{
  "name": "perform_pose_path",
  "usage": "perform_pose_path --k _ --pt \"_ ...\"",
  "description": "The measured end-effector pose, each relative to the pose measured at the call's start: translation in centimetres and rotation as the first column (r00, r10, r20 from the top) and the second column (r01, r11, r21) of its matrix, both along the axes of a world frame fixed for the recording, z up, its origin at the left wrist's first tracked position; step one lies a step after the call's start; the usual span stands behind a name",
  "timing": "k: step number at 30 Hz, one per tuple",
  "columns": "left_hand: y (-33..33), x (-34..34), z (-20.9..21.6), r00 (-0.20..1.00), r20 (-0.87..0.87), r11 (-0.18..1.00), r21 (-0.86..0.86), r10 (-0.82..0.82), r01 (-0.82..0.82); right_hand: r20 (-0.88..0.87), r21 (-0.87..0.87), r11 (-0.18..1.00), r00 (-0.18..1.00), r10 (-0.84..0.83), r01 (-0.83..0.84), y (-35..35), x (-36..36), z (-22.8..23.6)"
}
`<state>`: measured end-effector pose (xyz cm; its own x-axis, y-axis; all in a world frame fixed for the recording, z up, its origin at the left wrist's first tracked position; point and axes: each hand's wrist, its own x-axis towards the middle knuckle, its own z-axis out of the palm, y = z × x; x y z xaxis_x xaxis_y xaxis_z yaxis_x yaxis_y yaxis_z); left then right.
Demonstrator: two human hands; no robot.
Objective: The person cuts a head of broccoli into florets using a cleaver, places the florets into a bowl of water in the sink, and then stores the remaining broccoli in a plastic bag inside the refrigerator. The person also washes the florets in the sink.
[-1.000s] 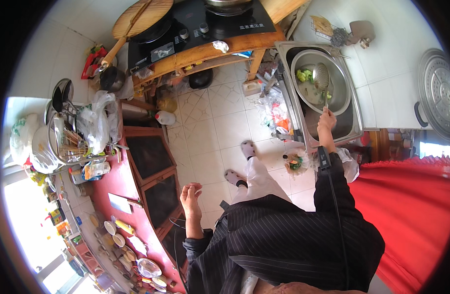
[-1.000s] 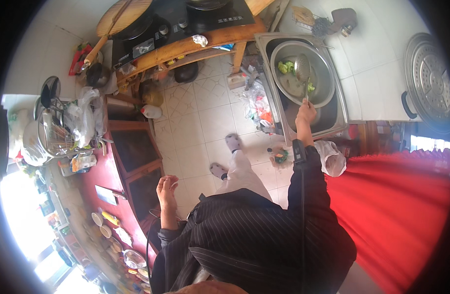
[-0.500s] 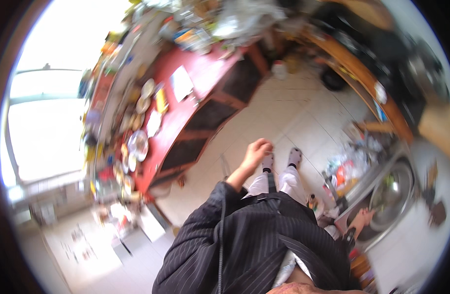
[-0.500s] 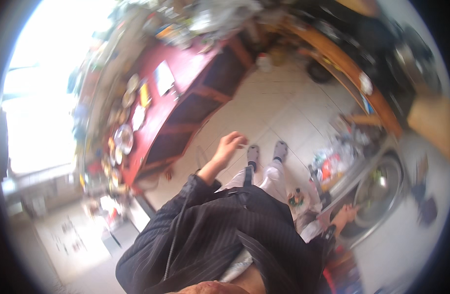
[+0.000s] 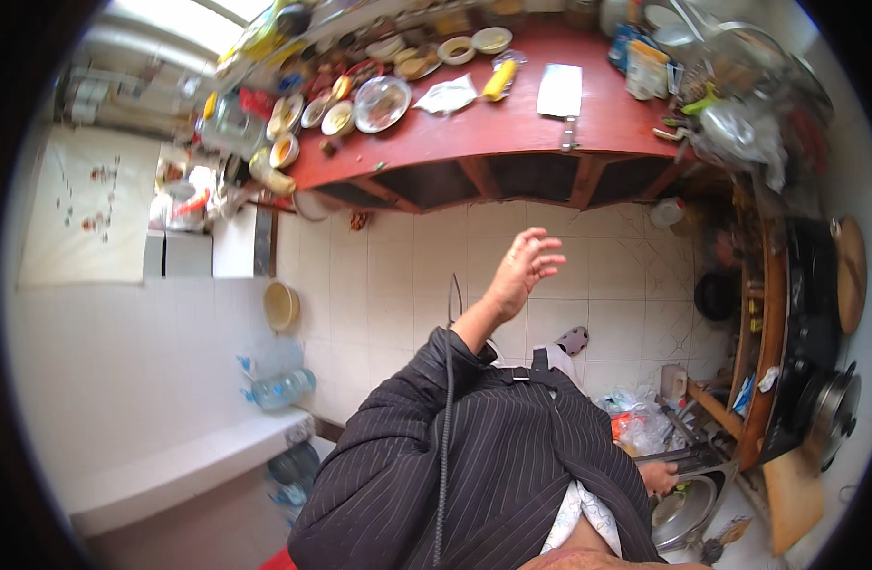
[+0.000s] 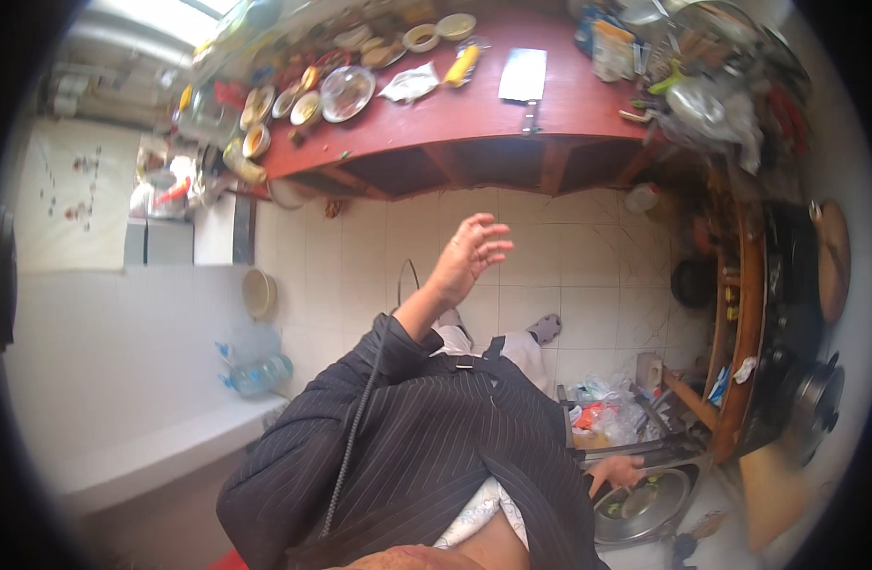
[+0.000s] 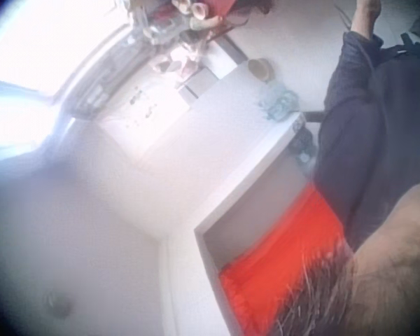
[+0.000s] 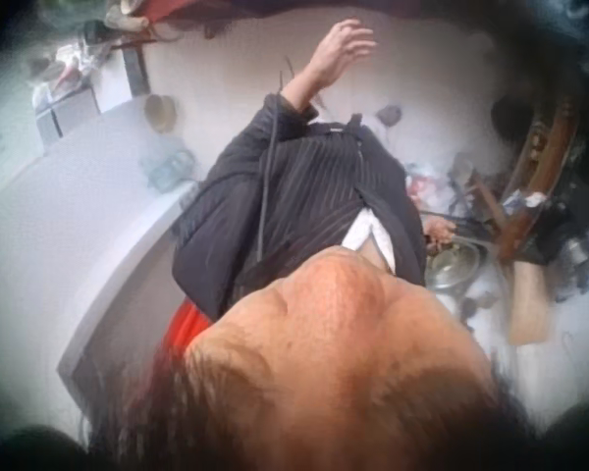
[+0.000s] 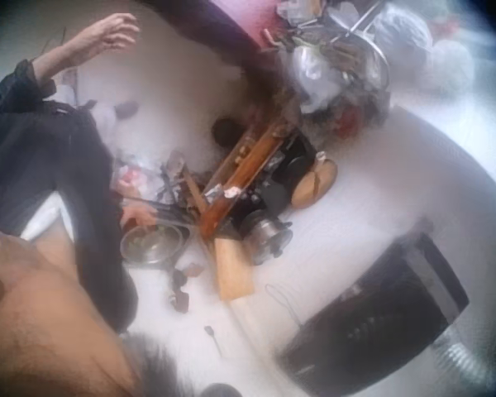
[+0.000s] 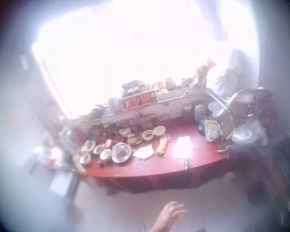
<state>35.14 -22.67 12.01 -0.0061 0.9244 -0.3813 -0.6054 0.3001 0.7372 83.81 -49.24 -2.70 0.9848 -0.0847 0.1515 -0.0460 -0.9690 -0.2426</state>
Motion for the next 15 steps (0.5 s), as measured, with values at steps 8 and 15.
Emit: perform_pose_path --k 8,15 --pt "-9.8 -21.1 5.6 0.797 0.567 0.894 0.219 0.208 -0.39 0.084 0.674 0.27 0.434 0.897 -0.687 18.9 -19.2 -1.9" --pt "-18.8 -35.7 4.4 0.688 0.595 0.738 0.222 0.415 -0.637 0.127 0.808 -0.403 -0.541 0.831 -0.43 25.3 -58.6 9.3"
